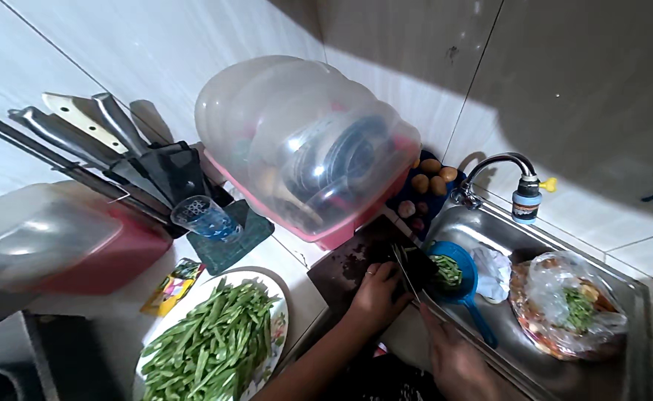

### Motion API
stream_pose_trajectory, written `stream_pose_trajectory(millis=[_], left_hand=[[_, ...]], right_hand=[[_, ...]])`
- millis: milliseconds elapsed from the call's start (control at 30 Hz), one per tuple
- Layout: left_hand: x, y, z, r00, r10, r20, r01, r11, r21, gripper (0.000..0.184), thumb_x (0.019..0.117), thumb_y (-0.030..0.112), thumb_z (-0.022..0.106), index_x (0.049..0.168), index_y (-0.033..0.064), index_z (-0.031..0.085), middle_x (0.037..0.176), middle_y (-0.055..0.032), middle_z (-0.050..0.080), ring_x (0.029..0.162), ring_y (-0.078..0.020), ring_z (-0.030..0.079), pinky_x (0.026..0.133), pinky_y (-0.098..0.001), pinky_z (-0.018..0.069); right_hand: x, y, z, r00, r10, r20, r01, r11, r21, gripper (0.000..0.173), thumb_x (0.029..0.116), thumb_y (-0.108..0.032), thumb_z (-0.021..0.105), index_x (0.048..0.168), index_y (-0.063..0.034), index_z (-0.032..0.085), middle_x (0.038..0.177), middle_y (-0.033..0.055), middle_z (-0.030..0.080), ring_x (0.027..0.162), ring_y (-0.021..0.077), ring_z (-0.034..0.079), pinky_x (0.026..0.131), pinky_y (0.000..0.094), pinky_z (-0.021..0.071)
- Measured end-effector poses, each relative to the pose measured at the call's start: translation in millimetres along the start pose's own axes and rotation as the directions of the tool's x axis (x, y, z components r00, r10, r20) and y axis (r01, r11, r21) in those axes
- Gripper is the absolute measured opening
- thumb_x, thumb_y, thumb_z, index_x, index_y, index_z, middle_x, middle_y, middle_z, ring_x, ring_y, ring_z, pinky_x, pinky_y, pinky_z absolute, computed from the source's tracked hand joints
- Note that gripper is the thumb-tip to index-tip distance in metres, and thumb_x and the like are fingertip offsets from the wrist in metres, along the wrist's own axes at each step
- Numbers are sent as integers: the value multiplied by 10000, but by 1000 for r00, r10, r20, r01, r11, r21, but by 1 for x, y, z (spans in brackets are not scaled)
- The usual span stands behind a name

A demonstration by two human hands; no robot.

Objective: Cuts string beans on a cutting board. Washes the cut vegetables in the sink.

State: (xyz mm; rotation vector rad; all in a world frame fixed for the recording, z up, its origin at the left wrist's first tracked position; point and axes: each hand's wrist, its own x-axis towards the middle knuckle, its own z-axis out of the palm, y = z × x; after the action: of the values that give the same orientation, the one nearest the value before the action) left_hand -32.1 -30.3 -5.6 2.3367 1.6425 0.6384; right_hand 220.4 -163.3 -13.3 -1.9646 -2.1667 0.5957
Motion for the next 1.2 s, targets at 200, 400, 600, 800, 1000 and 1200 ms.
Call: stream_pose_trajectory(millis=[200,400,600,800,1000,1200], left_hand=[[-2,1,-1,999,32,-7,-32,999,21,522,879,676,611,1338,430,639,1457,143,530,1370,-117,453,1147,-395,398],[-6,-7,13,998,12,-67,-15,999,-38,419,955,537,616,1350,403,651,1460,147,550,1359,-92,482,1151,-344,407],[1,-2,9,997,-30,-77,28,999,-33,348,983,515,599,1307,413,675,1416,155,575,1331,-75,498,1129,-327,429],[2,-3,11,997,-40,-70,39,999,-11,336,979,525,596,1292,432,676,1368,152,591,1303,-71,507,1113,-315,435],[1,-4,11,997,-33,-73,30,999,-39,294,979,501,612,1248,421,701,1352,159,603,1297,-66,516,1120,-310,433],[0,-2,9,997,-15,-75,13,999,-39,277,971,472,617,1227,422,710,1347,154,601,1307,-75,506,1134,-330,422]], right_hand=[[35,-35,-5,999,35,3,-35,999,23,726,1014,-275,490,1629,-439,141,1215,96,642,868,216,698,658,448,617],[86,-24,-30,1000,-4,18,-1,964,266,590,1057,-386,446,1603,-472,239,1211,15,692,980,171,706,815,442,621],[49,4,-18,1000,-27,-14,30,980,197,566,1061,-394,422,1605,-439,269,1243,-7,675,990,133,696,815,415,625],[2,17,-17,997,-73,14,72,995,72,605,1050,-390,441,1614,-446,230,1223,13,663,924,147,697,748,416,631],[-4,12,-2,999,-51,1,51,998,-42,644,1037,-328,447,1618,-453,196,1176,45,660,805,169,698,641,428,621],[36,-15,7,1000,6,-16,-6,1000,-20,688,1025,-283,479,1618,-453,176,1222,73,639,873,201,699,661,444,623]])
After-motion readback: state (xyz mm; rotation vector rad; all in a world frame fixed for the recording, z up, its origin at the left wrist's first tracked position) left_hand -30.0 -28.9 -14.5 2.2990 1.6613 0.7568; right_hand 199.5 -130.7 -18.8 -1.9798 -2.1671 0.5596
